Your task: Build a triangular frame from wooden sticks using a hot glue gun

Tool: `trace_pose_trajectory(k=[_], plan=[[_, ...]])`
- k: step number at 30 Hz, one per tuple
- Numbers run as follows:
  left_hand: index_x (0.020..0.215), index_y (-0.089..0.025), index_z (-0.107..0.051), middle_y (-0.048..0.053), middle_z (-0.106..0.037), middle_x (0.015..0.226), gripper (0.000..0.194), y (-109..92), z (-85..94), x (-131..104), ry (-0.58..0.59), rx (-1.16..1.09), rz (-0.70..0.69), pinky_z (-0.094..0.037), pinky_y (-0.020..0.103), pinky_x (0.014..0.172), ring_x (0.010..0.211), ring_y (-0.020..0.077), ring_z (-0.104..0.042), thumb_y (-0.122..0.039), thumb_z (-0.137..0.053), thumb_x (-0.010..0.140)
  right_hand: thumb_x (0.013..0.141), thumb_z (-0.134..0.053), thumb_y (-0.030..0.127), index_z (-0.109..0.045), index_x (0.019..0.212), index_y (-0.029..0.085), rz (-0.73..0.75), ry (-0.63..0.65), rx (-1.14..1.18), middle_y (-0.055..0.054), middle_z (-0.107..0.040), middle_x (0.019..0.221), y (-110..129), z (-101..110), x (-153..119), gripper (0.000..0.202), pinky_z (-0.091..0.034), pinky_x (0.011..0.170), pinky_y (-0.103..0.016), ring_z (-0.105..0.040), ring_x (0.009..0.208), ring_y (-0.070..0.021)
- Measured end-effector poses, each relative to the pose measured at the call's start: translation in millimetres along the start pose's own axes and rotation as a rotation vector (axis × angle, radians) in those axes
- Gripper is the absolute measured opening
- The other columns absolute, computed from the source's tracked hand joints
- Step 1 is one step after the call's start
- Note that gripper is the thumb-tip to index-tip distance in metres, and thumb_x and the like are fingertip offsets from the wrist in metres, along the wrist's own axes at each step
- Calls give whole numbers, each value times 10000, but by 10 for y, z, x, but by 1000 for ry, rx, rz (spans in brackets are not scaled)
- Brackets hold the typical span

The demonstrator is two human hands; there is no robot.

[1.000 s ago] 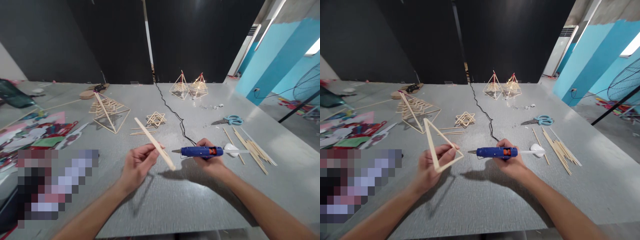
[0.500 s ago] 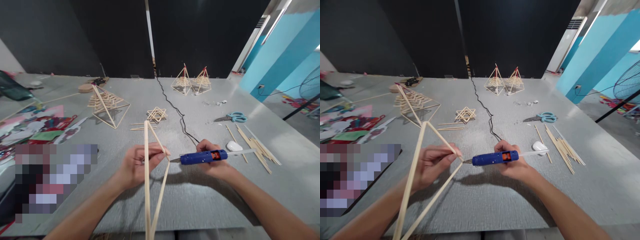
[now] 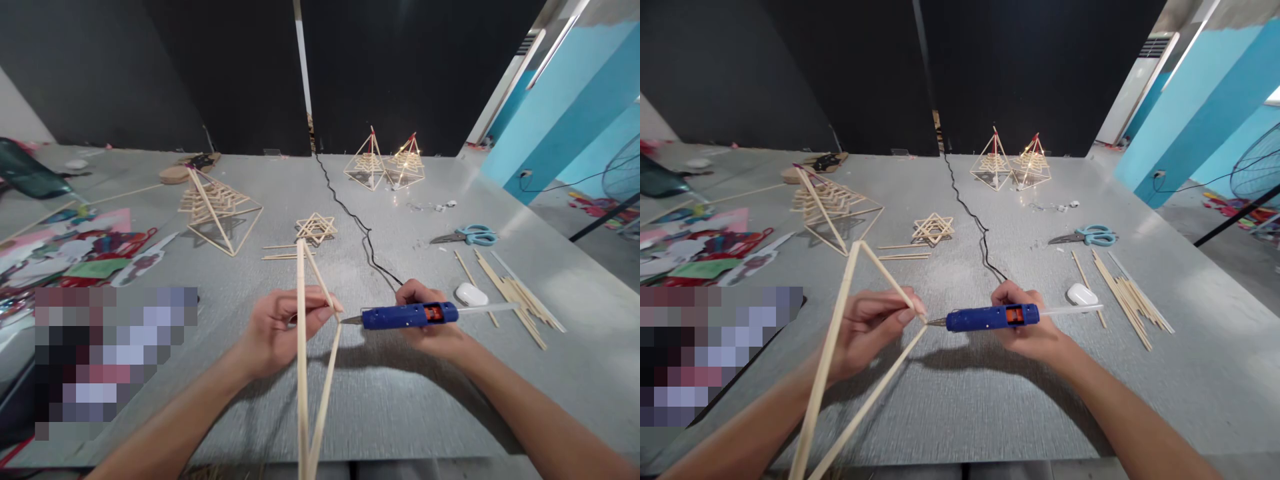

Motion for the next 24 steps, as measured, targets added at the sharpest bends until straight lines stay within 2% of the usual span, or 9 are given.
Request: trace_pose_trajectory(k=[5, 8, 12, 17, 21, 24], plan=[[915, -183, -827, 122, -832, 837, 242, 20, 15, -25, -18, 14, 31, -649, 298, 587, 693, 224, -777, -237, -648, 1069, 704, -665, 225, -513, 838, 280, -3, -4, -8, 66, -577, 607, -23, 30, -11, 210, -374, 482, -258, -494, 485, -126], [917, -181, -830, 117, -834, 835, 243, 29, 21, -14, -5, 22, 0, -634, 276, 557, 669, 216, -774, -215, -641, 1065, 727, -690, 231, -527, 863, 296, -22, -38, 4, 70, -595, 613, -36, 34, -19, 222, -411, 503, -259, -539, 502, -141], [919, -183, -820, 120, -826, 816, 262, 41, -9, -7, -10, 10, -32, -660, 308, 594, 696, 227, -781, -223, -618, 1080, 769, -733, 263, -515, 845, 288, -1, -117, 17, 62, -597, 604, -22, 31, -21, 232, -415, 490, -270, -551, 480, -145], [928, -184, -825, 115, -825, 828, 242, 44, -43, 9, 43, -20, -21, -636, 281, 579, 696, 211, -777, -194, -624, 1062, 699, -702, 204, -537, 846, 285, -7, -5, 38, 63, -630, 602, 36, 26, -7, 235, -407, 480, -263, -565, 479, -141], [902, -179, -817, 103, -818, 811, 244, 30, -36, 32, 73, -53, 2, -624, 263, 577, 689, 202, -775, -192, -633, 1061, 684, -680, 221, -526, 839, 288, -64, 33, 63, 71, -622, 605, 25, 16, -3, 228, -410, 498, -255, -554, 501, -132], [899, -181, -808, 95, -818, 815, 244, 25, -35, 38, 66, -71, -13, -613, 251, 570, 690, 191, -773, -192, -634, 1070, 679, -668, 211, -536, 854, 285, -49, 51, 64, 77, -606, 604, 4, 6, -4, 231, -404, 503, -246, -535, 501, -126]])
Point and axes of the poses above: each hand's wrist, its own x-axis towards the middle knuckle, its own z-axis out of the back of the hand, y = z × x, the point moved 2 cm from there along x, towards the middle knuckle
